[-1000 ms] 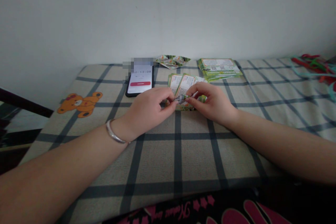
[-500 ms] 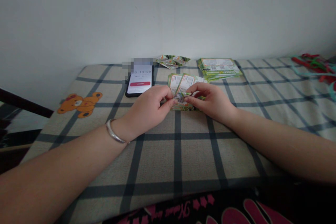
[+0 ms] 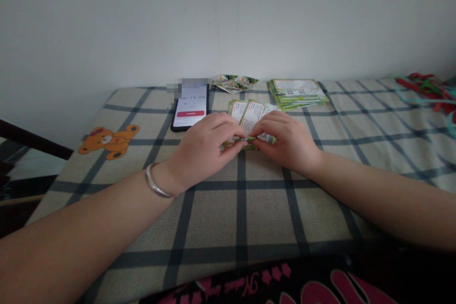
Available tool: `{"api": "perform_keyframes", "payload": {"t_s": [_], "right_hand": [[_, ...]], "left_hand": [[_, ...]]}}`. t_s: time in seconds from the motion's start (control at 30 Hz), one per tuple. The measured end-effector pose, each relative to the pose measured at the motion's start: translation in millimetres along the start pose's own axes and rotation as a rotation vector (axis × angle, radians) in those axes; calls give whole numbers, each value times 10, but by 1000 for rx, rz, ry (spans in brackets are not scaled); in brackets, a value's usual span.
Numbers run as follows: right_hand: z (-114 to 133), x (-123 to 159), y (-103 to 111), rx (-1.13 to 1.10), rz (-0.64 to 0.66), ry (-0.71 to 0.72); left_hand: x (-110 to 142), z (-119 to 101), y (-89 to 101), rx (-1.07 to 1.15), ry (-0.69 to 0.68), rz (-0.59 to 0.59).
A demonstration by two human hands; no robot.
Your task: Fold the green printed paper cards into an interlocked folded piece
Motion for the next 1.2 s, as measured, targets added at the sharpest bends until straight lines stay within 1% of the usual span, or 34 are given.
{"api": "perform_keyframes", "payload": {"t_s": [0.07,0.2,0.27,0.43,0.6,0.73,0.93,1.1,1.2], "right_hand": [[11,1,16,-15,-19,17],[11,-5,69,-100,-95,41],[19,-7,77,-114,-109,63],[68,-4,48,-72,-71,121],[93,-4,35,-53,-39,127],[80,-9,24,-71,-26,113],[44,1,21,-111,-45,122],[49,10,21,-122,-47,134],[54,16,24,-122,-45,138]], "left_hand": [[-10,-6,8,-2,-4,-15],[-15,22,9,-3,25,-39],[-10,17,12,-4,11,-49],[-3,-48,0,-30,-67,-30],[-5,-75,-15,-81,-83,-9],[-3,-66,-37,-103,-69,13],[-7,-40,-56,-62,-51,28],[-11,-25,-68,-6,-27,74],[-8,0,-75,38,5,82]]}}
Point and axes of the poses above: each hand's wrist, its own x-axis away from the middle knuckle, its own y-axis out of the back of the hand, z = x × y, the point moved 6 cm from there along -x, towards the middle knuckle
